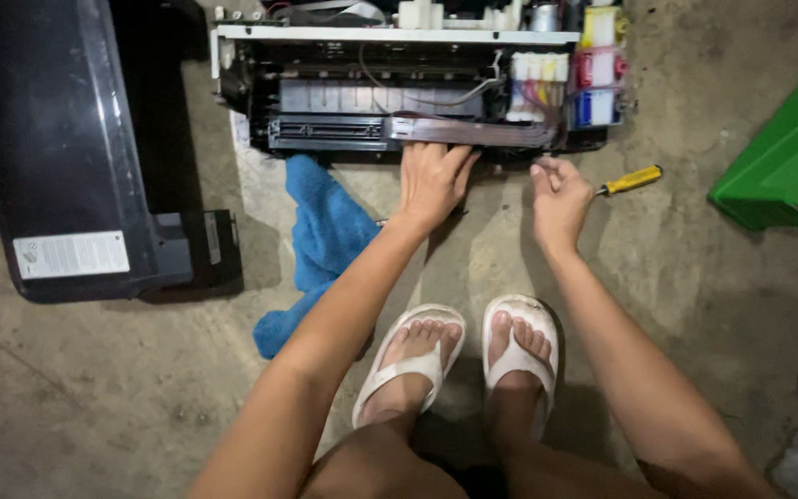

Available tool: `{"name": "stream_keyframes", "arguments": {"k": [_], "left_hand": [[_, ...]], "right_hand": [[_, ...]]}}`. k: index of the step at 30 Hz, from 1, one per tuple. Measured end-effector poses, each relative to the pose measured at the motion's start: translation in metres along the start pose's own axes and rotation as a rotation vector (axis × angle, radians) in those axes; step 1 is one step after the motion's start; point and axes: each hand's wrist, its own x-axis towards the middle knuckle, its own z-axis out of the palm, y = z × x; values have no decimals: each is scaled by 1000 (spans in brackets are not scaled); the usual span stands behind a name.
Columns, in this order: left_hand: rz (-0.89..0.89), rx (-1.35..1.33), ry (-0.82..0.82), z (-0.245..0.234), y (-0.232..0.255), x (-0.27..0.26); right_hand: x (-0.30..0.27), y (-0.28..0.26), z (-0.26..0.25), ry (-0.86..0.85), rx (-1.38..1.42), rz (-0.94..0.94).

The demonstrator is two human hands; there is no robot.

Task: The person uses a utility knife to pry and adjust internal components of a disassembled inkjet printer, then wipes parts with a blue cloth and repositions the ink cartridge assembly and a flexible ribbon cable.

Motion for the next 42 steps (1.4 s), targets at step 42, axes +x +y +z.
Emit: {"name": "stream_keyframes", "arguments": {"k": [42], "left_hand": [[-9, 82, -298, 5, -3, 30]], "right_hand": [[37, -50, 25, -205, -427, -37]]}}
